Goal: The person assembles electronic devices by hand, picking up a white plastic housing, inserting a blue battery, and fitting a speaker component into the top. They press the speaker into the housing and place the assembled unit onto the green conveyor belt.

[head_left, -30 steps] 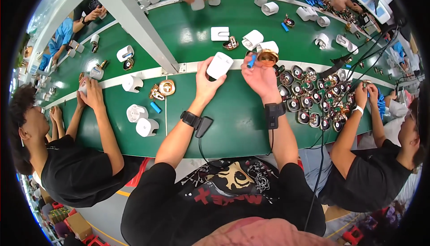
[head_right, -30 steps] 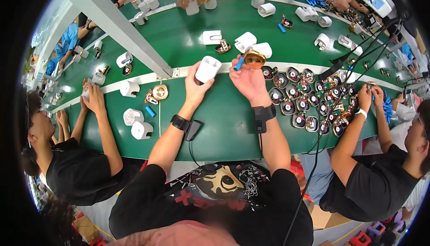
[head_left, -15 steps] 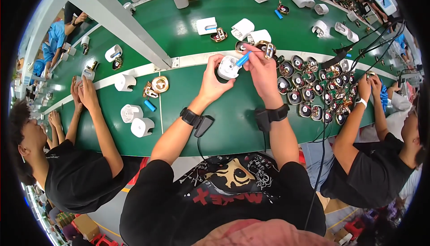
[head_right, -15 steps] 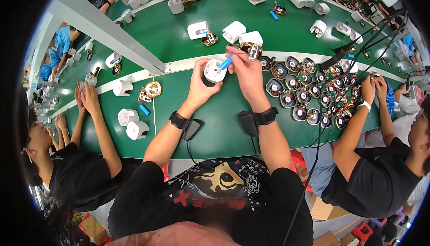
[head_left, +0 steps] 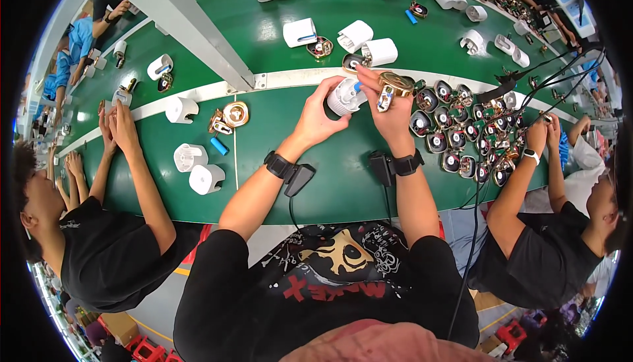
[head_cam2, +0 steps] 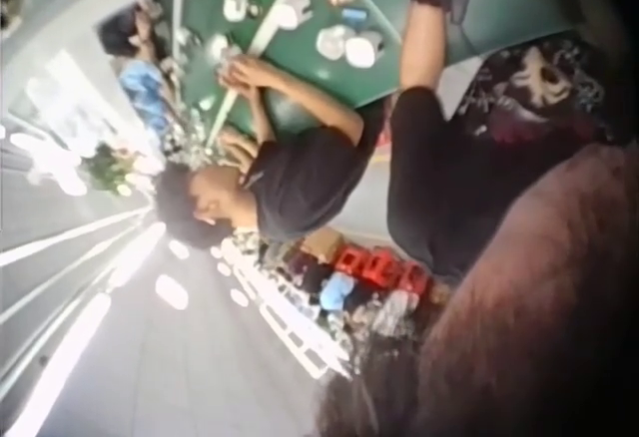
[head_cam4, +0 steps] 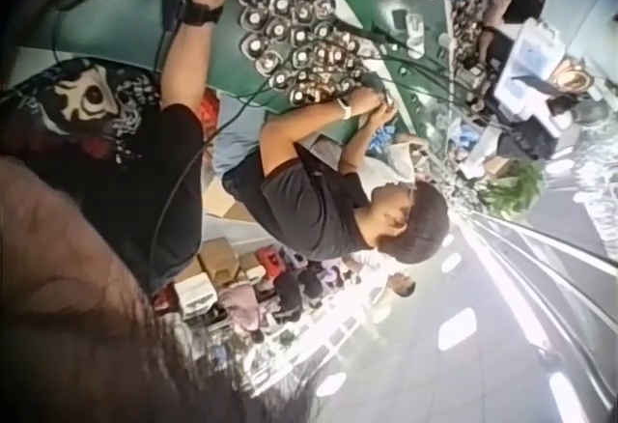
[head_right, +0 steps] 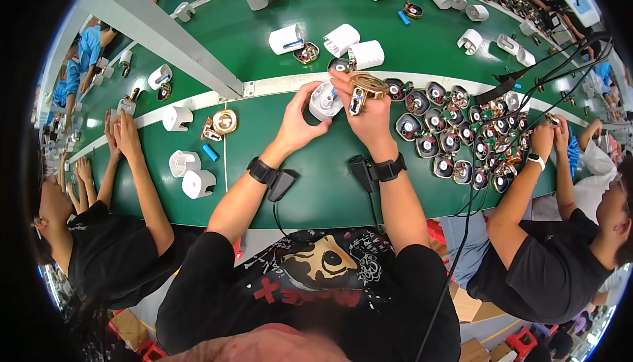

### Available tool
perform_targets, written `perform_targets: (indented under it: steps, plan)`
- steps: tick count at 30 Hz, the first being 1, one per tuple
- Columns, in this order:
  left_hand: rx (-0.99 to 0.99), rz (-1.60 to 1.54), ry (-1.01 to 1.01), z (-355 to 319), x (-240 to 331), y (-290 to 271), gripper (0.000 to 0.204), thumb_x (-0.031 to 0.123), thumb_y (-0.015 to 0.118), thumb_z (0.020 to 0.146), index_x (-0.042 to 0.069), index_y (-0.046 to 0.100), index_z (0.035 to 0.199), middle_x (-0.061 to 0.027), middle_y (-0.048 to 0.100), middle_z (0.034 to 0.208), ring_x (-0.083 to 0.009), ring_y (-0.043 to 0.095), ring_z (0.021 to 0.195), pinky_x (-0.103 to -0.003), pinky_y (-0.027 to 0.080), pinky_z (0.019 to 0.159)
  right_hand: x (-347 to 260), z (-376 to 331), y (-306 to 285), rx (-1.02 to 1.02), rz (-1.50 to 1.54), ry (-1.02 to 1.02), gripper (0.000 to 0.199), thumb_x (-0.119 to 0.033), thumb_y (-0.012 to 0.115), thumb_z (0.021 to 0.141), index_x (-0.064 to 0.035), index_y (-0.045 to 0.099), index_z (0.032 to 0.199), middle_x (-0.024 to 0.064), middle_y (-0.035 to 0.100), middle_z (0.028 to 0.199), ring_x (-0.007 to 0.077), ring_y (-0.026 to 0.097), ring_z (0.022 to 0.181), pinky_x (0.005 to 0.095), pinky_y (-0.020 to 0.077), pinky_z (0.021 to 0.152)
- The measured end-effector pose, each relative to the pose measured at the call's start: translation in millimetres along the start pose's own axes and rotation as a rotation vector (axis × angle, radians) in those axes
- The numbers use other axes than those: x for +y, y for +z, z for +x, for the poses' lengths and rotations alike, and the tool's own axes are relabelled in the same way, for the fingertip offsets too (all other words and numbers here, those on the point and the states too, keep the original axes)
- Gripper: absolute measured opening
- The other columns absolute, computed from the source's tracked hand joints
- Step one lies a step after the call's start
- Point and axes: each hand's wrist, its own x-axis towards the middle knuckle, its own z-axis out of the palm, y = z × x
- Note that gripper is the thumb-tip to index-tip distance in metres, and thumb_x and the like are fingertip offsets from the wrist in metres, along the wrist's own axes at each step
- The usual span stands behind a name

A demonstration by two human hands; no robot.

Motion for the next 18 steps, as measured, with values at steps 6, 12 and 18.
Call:
perform_targets:
  steps: [6, 12, 18]
  plan:
    - [0.037, -0.055, -0.025, 0.3, -10.0, -2.1, 0.068, 0.002, 0.075, 0.066, 0.005, 0.048, 0.128, -0.0125, 0.062, 0.116, -0.0230, 0.060, 0.112, -0.035, 0.046, 0.099, 6.8, -8.5, 20.3, -0.040, 0.394, 0.342, 0.029, 0.000, 0.064, 0.088, 0.0021, 0.066, 0.116, 0.0105, 0.069, 0.117, 0.0153, 0.064, 0.106, 0.0313, 0.0499, 0.093]
    - [0.069, 0.032, -0.061, -1.6, -2.7, -1.6, 0.069, 0.004, 0.076, 0.066, 0.005, 0.045, 0.127, -0.0162, 0.063, 0.116, -0.0287, 0.063, 0.111, -0.037, 0.049, 0.096, -3.6, -19.2, 45.0, 0.093, 0.703, 0.578, 0.036, 0.000, 0.059, 0.089, 0.0057, 0.059, 0.125, 0.0135, 0.067, 0.119, 0.0187, 0.063, 0.109, 0.0316, 0.0495, 0.094]
    - [-0.038, 0.207, -0.192, -2.5, 12.2, -2.5, 0.071, 0.007, 0.079, 0.066, 0.005, 0.042, 0.126, -0.0183, 0.063, 0.118, -0.0317, 0.064, 0.110, -0.039, 0.052, 0.093, -9.1, -21.1, 48.0, 0.204, 0.858, 0.878, 0.038, 0.000, 0.051, 0.088, 0.0091, 0.057, 0.124, 0.0178, 0.064, 0.123, 0.0209, 0.063, 0.108, 0.0322, 0.0490, 0.096]
